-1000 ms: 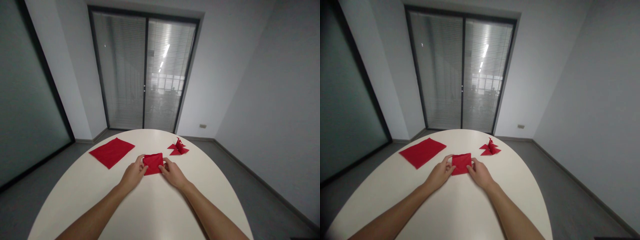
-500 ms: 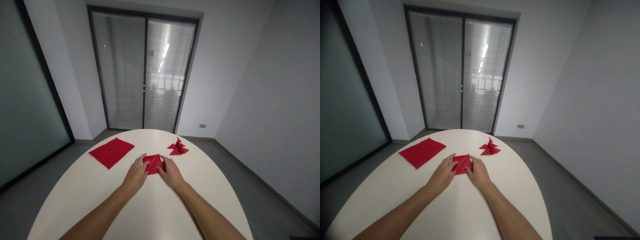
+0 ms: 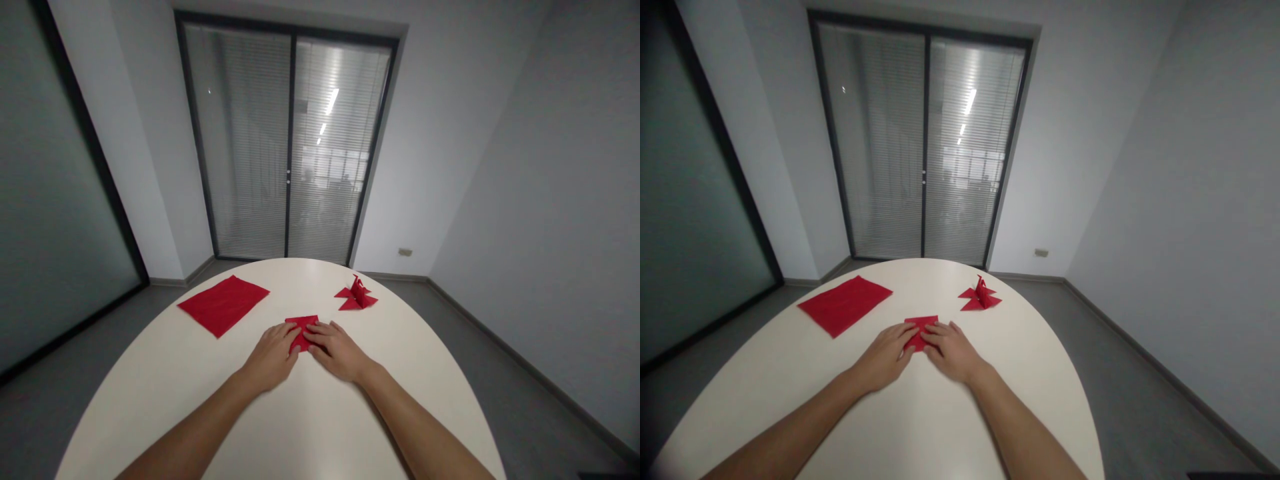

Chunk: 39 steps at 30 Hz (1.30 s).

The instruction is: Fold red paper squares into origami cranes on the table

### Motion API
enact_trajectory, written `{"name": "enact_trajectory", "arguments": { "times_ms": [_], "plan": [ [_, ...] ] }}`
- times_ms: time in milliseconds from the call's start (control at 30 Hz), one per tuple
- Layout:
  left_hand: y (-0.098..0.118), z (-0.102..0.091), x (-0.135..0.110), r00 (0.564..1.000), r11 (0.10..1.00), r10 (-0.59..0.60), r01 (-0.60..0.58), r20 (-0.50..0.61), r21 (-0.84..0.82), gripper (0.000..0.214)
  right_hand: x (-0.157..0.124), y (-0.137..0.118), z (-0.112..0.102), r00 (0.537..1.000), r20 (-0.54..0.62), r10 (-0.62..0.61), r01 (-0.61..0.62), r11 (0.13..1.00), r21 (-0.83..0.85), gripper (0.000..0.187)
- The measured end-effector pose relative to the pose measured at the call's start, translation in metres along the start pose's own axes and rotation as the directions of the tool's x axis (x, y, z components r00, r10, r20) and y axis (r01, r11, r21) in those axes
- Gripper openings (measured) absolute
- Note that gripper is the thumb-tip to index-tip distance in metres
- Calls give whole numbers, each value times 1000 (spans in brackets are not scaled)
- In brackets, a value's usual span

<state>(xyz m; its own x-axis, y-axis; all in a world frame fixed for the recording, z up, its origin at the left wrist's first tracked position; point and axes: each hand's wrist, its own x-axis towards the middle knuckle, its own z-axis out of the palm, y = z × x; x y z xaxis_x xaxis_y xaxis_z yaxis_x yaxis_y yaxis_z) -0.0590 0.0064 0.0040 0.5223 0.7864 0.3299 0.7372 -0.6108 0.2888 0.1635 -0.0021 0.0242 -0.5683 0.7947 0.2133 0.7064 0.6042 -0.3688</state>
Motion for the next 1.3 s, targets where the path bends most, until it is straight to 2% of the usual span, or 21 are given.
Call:
{"name": "enact_trajectory", "arguments": {
  "times_ms": [167, 233, 300, 400, 500, 567, 633, 733, 800, 900, 1000, 1067, 1200, 1300],
  "plan": [
    [-1, 0, 0, 1000, 1000, -19, 19, -4, -16, 35, 1, -3, -5, 994, -54, -100, 101, 995, 18, 26],
    [-4, 3, -1, 999, 1000, -26, 26, 45, -10, 41, 2, -3, -4, 992, -71, -107, 110, 993, 39, 24],
    [-5, 5, -2, 993, 999, -44, 43, 105, 12, 48, 1, -2, -1, 992, -75, -100, 103, 994, 39, 30],
    [-5, 4, -3, 989, 996, -75, 68, 127, 54, 53, -2, 4, 4, 998, -24, -55, 55, 998, -10, 47],
    [0, -2, -3, 992, 993, -87, 80, 91, 84, 52, -4, 12, 7, 995, 42, 89, -85, 993, -84, 52],
    [3, -7, -2, 996, 992, -75, 69, 47, 106, 47, -4, 16, 6, 983, 7, 182, -179, 974, -142, 50],
    [6, -10, -2, 999, 991, -46, 45, 1, 127, 41, -2, 18, 3, 975, -71, 209, -219, 958, -187, 46],
    [8, -11, -1, 1000, 990, -15, 19, -26, 141, 37, 2, 12, -1, 976, -161, 144, -172, 968, -180, 44],
    [9, -10, -1, 1000, 990, -4, 7, -22, 138, 39, 3, 1, 0, 976, -189, 104, -128, 985, -119, 42],
    [10, -10, -1, 1000, 990, 8, -9, 2, 140, 39, 1, -17, 7, 991, -119, 59, -65, 997, -45, 47],
    [12, -14, 0, 1000, 986, 20, -22, 12, 166, 34, -2, -25, 13, 991, 60, 121, -120, 993, -20, 61],
    [15, -19, 2, 998, 983, 60, -61, 12, 172, 26, -4, -22, 13, 977, 130, 167, -165, 986, -29, 65],
    [19, -25, 5, 982, 977, 181, -186, 50, 101, 17, -4, -6, 4, 960, 173, 218, -211, 976, -56, 61],
    [20, -27, 4, 965, 967, 245, -250, 90, 46, 17, -5, 4, -4, 956, 222, 193, -184, 981, -60, 61]
  ]
}}
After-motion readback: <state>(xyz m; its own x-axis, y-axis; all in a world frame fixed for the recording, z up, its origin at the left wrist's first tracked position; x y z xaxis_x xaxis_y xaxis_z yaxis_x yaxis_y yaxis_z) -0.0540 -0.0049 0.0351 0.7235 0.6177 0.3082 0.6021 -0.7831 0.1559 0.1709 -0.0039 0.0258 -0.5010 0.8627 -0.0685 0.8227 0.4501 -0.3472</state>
